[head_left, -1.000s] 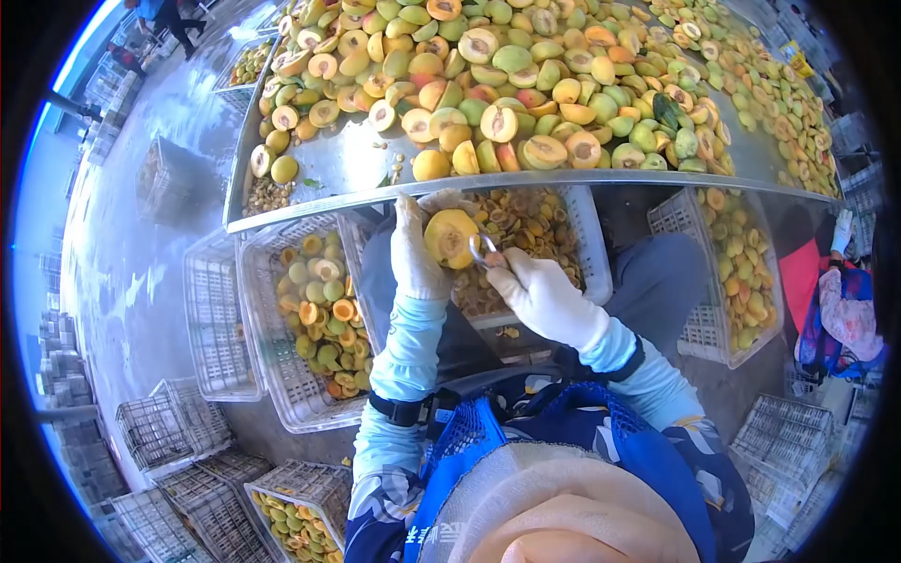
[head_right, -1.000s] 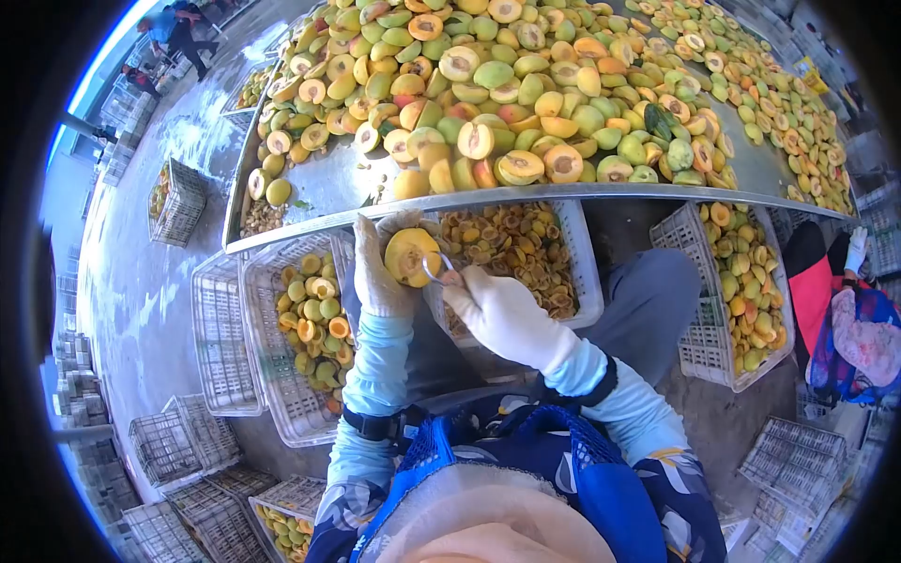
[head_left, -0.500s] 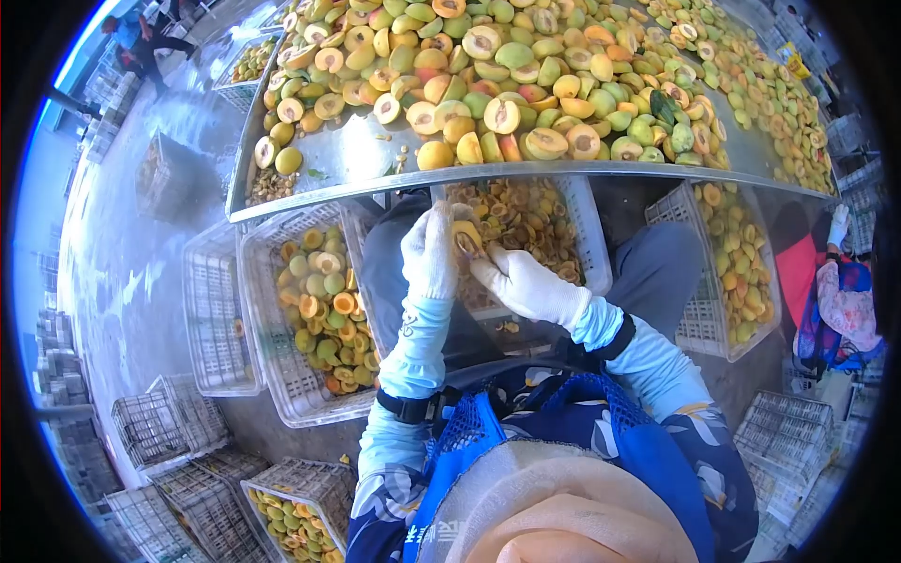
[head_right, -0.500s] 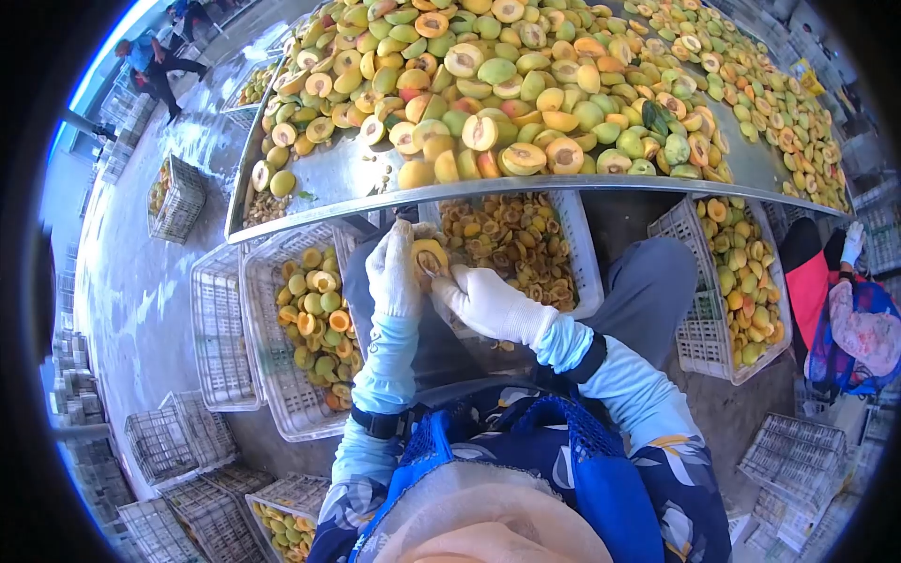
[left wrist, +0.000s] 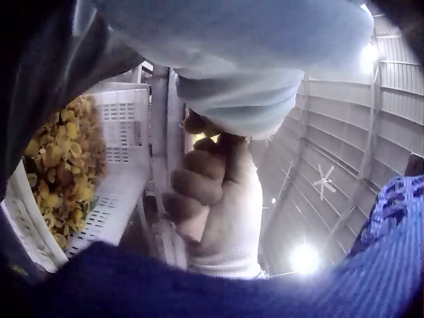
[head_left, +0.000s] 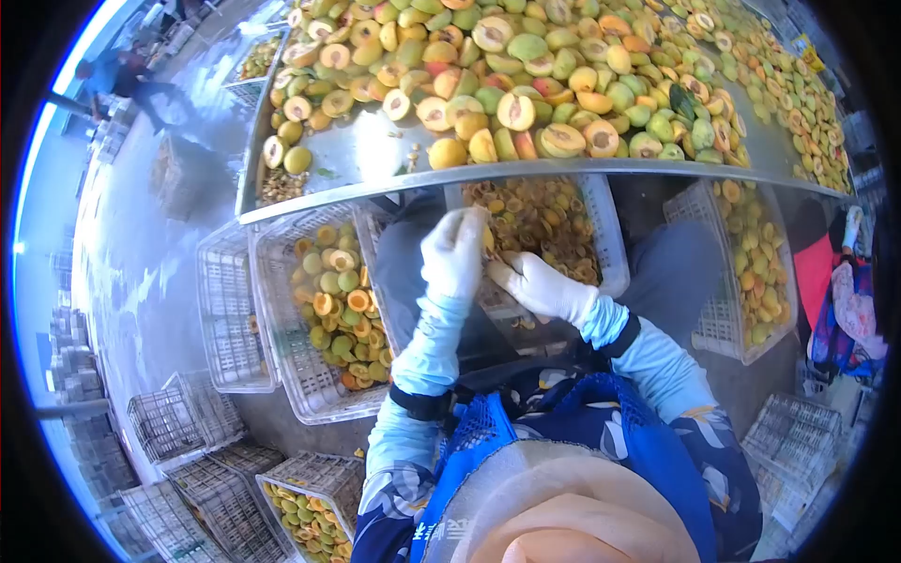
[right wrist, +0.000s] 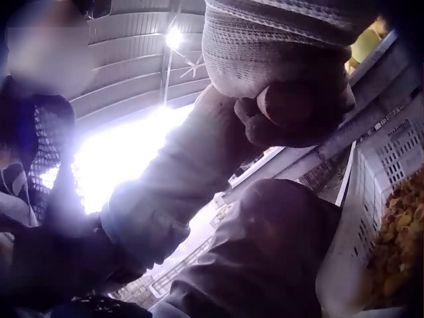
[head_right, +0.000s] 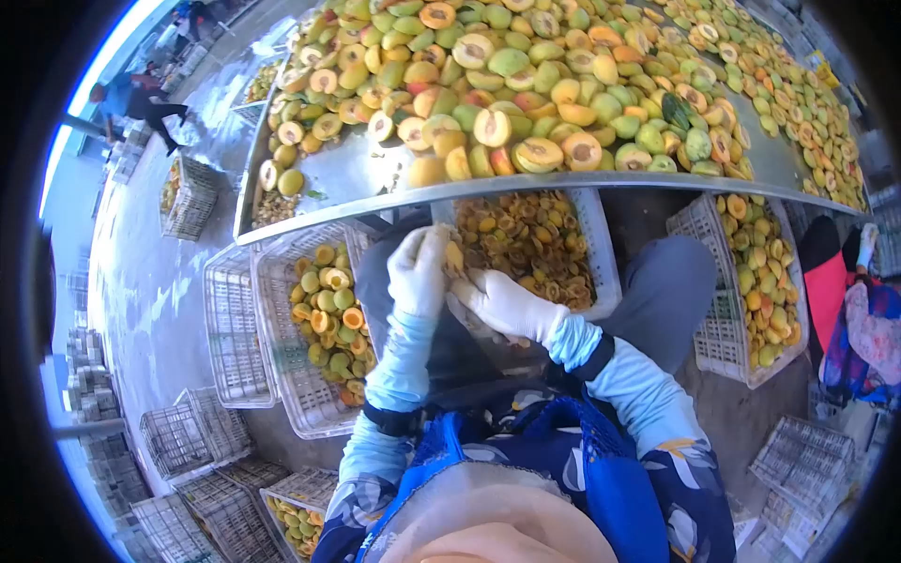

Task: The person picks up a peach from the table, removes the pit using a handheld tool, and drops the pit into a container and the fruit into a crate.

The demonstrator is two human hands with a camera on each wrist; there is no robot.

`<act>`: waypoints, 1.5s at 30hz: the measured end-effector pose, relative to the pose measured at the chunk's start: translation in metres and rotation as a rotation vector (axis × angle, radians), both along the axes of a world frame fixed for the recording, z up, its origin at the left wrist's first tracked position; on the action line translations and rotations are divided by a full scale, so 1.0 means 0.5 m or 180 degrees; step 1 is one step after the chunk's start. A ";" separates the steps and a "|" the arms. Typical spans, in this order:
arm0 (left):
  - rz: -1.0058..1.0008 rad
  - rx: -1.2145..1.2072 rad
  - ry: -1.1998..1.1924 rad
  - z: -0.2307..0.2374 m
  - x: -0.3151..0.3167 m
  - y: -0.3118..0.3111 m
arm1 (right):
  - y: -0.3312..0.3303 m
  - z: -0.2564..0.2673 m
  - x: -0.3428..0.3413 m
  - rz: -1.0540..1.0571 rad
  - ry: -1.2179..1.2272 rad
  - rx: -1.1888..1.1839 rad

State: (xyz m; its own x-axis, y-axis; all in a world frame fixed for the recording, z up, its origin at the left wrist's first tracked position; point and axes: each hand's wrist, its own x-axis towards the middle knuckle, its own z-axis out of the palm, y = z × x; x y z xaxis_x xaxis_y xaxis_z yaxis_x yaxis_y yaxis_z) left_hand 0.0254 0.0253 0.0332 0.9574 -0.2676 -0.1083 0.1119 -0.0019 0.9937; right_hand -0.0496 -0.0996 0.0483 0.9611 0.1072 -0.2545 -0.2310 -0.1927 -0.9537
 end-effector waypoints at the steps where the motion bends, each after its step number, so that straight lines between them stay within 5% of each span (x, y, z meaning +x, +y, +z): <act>1: -0.0240 0.0006 0.0399 0.014 0.014 0.005 | -0.007 0.021 0.000 0.0233 0.0936 0.0458; 2: -0.0843 -0.0654 0.0832 0.001 0.036 0.017 | -0.010 0.003 -0.003 0.0372 0.0883 0.0567; 6: -0.1128 -0.0710 0.0887 -0.006 0.038 0.020 | -0.008 -0.006 -0.007 0.0150 0.1299 0.1207; 8: 0.0259 -0.1396 0.0469 0.013 0.006 -0.010 | -0.011 0.007 -0.005 0.0068 0.1223 0.1151; 9: 0.0253 -0.1398 0.0469 0.002 -0.005 -0.018 | -0.014 0.014 -0.001 -0.0013 0.1133 0.1080; 11: 0.0641 -0.0430 -0.0122 -0.009 -0.025 -0.025 | -0.011 0.017 0.012 0.0115 0.1103 0.0924; 13: 0.0624 -0.0350 0.0046 -0.011 -0.029 -0.017 | -0.011 0.013 0.006 0.0262 0.1105 0.0783; 15: 0.0679 -0.0383 0.0001 -0.013 -0.029 -0.022 | -0.027 0.005 0.006 0.0371 0.1615 0.2052; 17: 0.0732 -0.0584 -0.0149 -0.032 -0.031 -0.025 | -0.020 0.021 0.001 0.0311 0.1718 0.1856; 19: 0.0624 0.0220 -0.0485 -0.035 -0.020 -0.025 | -0.017 0.022 0.003 0.0289 0.1500 0.1074; 21: 0.0402 0.0495 0.0001 -0.013 -0.027 -0.027 | -0.020 0.006 -0.007 0.0258 0.1646 0.1246; 23: 0.0581 0.0026 -0.0217 -0.007 -0.034 -0.028 | -0.005 -0.015 -0.023 0.0033 0.1895 0.2881; 25: 0.0502 -0.0306 0.0122 -0.009 -0.042 -0.022 | -0.009 -0.007 -0.022 -0.0039 0.1885 0.2671; 27: 0.0444 0.0176 -0.0388 -0.031 -0.025 -0.026 | -0.024 0.017 0.001 0.0294 0.1759 0.1416; 29: 0.0259 0.0208 -0.0431 -0.024 -0.017 -0.029 | -0.026 0.012 -0.004 0.0171 0.1875 0.1797; 31: 0.0189 -0.0735 0.0204 -0.015 -0.032 -0.022 | -0.016 -0.008 -0.026 -0.0058 0.1841 0.2731; 33: 0.0344 -0.0972 0.0054 -0.045 -0.024 -0.035 | -0.016 -0.013 -0.031 -0.0170 0.1853 0.2864; 36: -0.0947 -0.2144 0.2184 -0.032 0.014 -0.020 | -0.025 -0.030 -0.032 -0.0377 0.1937 0.2798; 37: -0.0948 -0.2154 0.2199 -0.036 0.019 -0.026 | -0.030 -0.031 -0.030 -0.0390 0.1865 0.2430; 39: -0.0737 -0.0800 0.1182 -0.052 0.020 -0.042 | -0.039 -0.036 -0.023 -0.0451 0.1811 0.2062; 41: -0.0563 -0.0787 0.0907 -0.080 0.020 -0.047 | -0.052 -0.043 -0.005 -0.0076 0.1614 0.1365; 45: -0.0670 -0.0840 0.1596 -0.119 0.034 -0.041 | -0.056 -0.071 0.001 -0.0040 0.2205 0.2457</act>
